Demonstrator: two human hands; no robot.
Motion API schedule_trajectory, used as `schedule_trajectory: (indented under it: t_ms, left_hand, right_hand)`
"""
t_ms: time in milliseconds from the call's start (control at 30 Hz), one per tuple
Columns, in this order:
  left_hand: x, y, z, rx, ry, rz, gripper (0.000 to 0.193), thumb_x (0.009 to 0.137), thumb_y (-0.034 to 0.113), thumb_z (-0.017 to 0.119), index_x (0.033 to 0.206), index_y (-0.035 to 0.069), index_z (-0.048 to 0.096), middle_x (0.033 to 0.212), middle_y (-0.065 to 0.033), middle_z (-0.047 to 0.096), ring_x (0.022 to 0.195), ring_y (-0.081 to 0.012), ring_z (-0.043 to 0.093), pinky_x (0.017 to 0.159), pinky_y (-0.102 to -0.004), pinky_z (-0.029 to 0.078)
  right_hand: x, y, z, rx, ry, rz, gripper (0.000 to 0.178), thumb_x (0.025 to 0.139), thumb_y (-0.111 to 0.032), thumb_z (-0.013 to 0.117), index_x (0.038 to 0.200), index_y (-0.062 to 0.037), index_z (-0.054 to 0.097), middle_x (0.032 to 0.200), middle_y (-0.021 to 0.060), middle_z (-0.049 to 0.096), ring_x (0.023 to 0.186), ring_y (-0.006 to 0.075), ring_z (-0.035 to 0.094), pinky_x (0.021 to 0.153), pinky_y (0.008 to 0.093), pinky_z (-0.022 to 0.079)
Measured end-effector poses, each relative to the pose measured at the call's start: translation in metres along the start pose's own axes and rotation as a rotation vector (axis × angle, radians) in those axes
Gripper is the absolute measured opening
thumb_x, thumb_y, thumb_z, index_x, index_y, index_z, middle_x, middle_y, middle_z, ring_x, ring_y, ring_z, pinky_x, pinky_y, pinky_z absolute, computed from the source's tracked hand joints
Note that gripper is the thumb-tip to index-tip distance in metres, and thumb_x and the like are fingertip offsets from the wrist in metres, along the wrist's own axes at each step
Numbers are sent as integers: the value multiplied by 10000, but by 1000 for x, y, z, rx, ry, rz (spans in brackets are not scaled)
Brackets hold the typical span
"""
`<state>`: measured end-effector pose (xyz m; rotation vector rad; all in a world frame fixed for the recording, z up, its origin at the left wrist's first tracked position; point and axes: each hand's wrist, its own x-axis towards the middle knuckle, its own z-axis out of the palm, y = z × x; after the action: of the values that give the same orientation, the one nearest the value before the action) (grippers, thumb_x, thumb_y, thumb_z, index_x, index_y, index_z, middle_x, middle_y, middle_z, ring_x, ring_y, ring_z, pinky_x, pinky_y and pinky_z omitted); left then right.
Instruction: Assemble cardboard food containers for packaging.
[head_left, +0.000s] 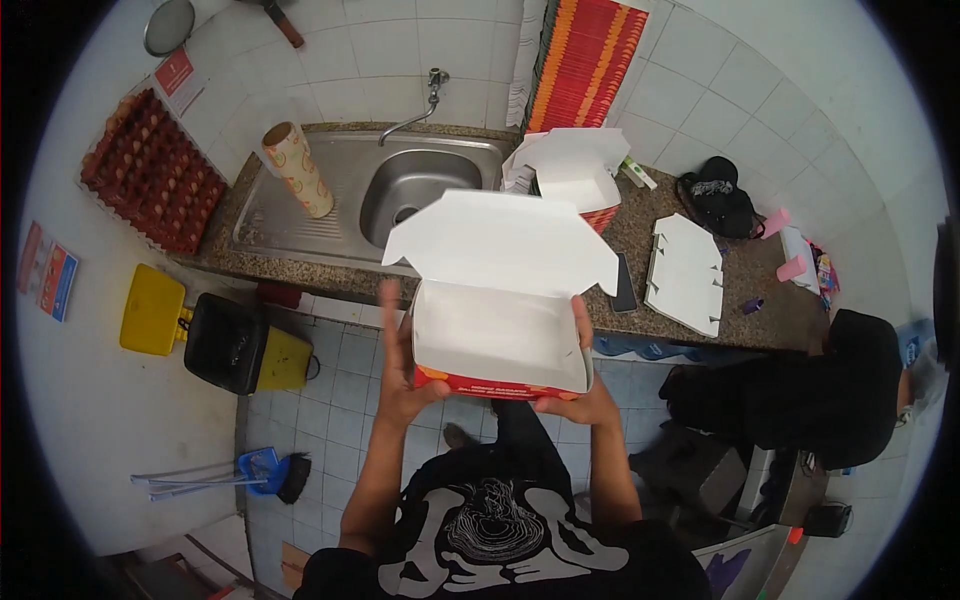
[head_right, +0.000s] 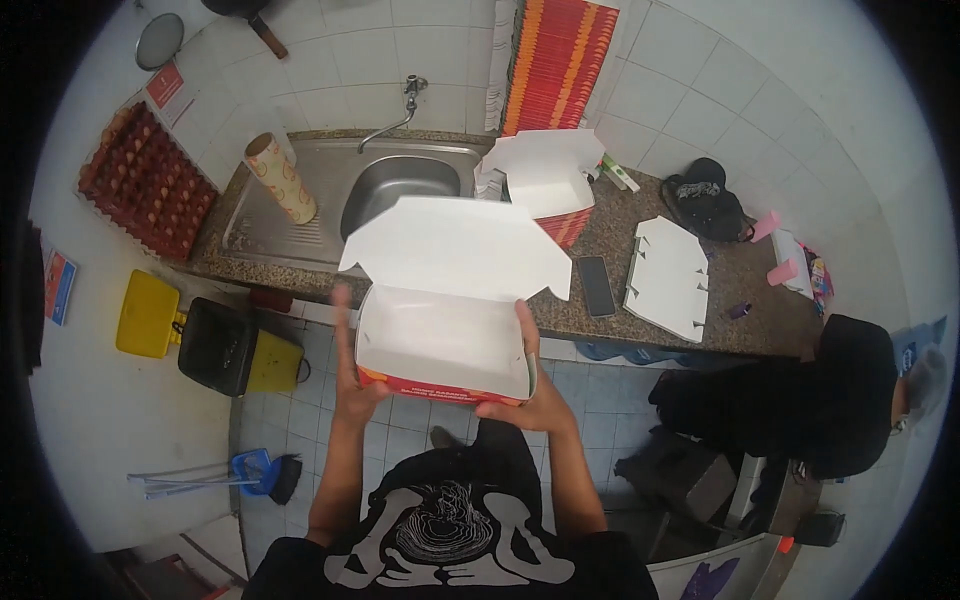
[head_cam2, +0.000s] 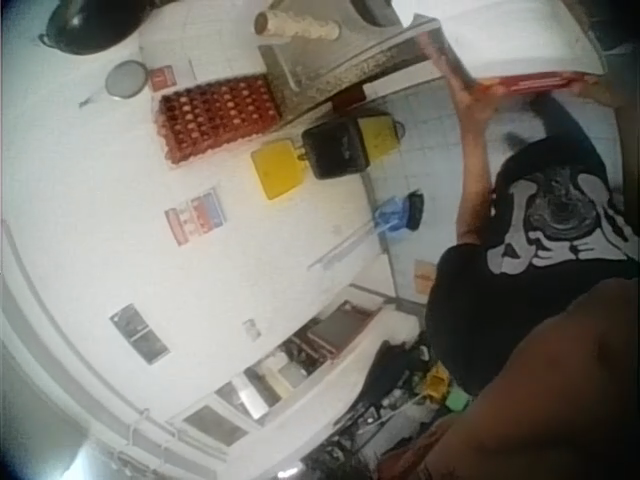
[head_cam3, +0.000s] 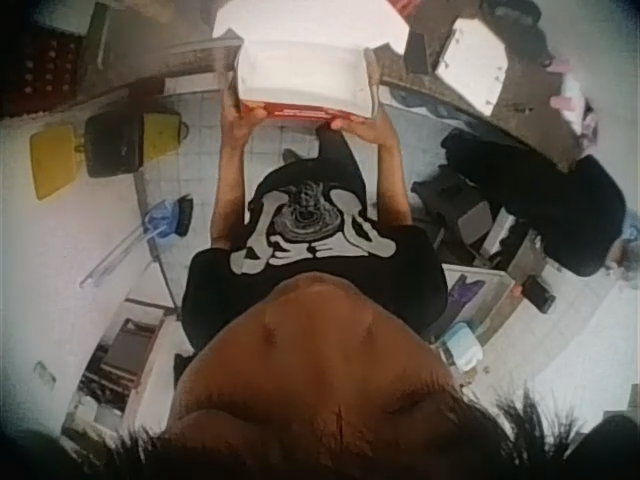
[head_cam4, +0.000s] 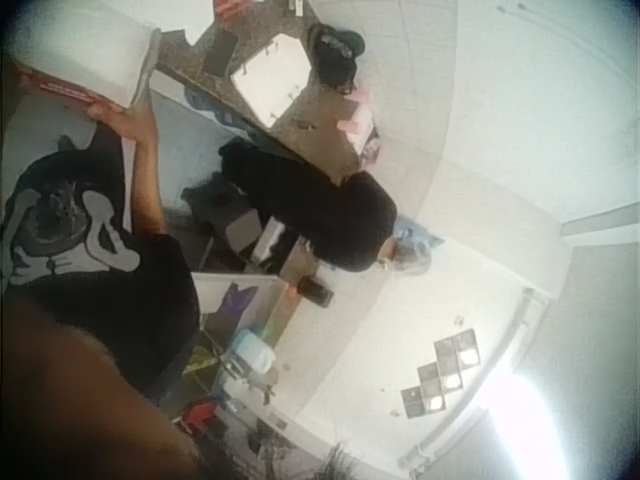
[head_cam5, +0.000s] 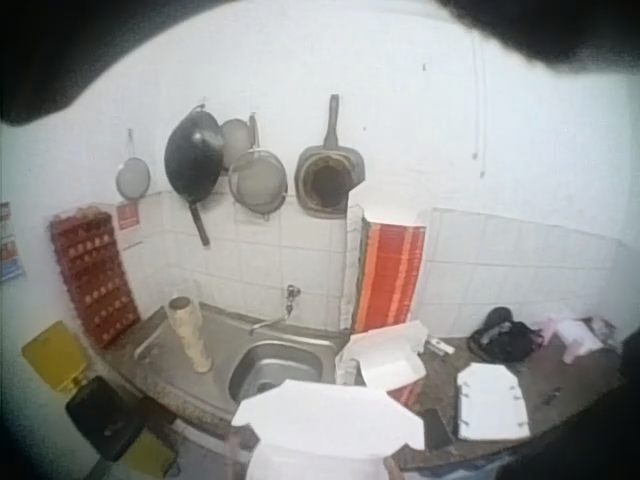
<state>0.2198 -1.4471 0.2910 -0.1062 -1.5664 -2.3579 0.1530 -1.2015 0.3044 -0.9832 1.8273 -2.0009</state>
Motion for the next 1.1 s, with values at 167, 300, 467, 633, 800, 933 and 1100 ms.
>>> schedule_trajectory:
  t_ms: [167, 300, 467, 633, 800, 933, 1100]
  left_hand:
    - [29, 8, 24, 718, -275, 152, 1029, 849, 509, 675, 1560, 30, 105, 1582, -234, 170, 1484, -334, 155, 1181, -462, 164]
    - [59, 6, 43, 222, -127, -243, 961, 883, 566, 580, 1553, 28, 149, 1565, -271, 172, 1489, -387, 64, 1170, -532, 125]
    - [107, -22, 72, 539, -248, -44, 931, 886, 481, 602, 1564, 60, 125, 1567, -274, 104, 1469, -406, 135, 1178, -496, 167]
    - [144, -52, 110, 841, -372, 201, 961, 878, 458, 618, 1570, 84, 66, 1546, -310, 53, 1433, -512, 158, 1152, -524, 253]
    - [184, -105, 135, 1012, -590, 518, 1168, 787, 355, 783, 1556, 71, -49, 1539, -343, 18, 1430, -525, 136, 1150, -575, 212]
    - [221, -131, 140, 759, -375, 414, 1220, 730, 437, 829, 1554, 50, 17, 1551, -334, 78, 1421, -523, 194, 1156, -547, 235]
    - [267, -184, 58, 1307, -522, 322, 763, 730, 303, 815, 1377, 45, 504, 1393, -179, 481, 1409, -404, 324, 1145, -535, 273]
  right_hand:
    - [24, 14, -38, 7, 181, 140, 971, 962, -469, 558, 1554, -48, -87, 1608, 243, 82, 1498, 309, 100, 1182, 441, 137]
    - [41, 6, -57, -388, 42, 12, 860, 989, -542, 434, 1551, 11, 90, 1622, 223, 43, 1503, 352, 64, 1192, 429, 96]
    - [62, 8, -115, -167, 126, 31, 795, 1023, -545, 299, 1550, 12, 89, 1616, 210, 121, 1501, 302, 107, 1197, 407, 94]
    - [85, 36, -192, 189, 474, 52, 804, 1006, -558, 371, 1550, -9, 149, 1600, 172, 208, 1470, 263, 219, 1186, 365, 163]
    - [109, 58, -266, -161, 175, 568, 647, 945, -355, 621, 1446, -17, 388, 1368, 161, 528, 1211, 216, 532, 1008, 333, 416]
    - [122, 116, -331, -389, 213, 505, 342, 895, -258, 654, 1102, 13, 678, 940, 141, 717, 884, 225, 672, 831, 386, 503]
    - [174, 131, -334, -702, 364, 305, 294, 858, -226, 669, 1041, 2, 699, 880, 201, 710, 851, 336, 693, 786, 419, 520]
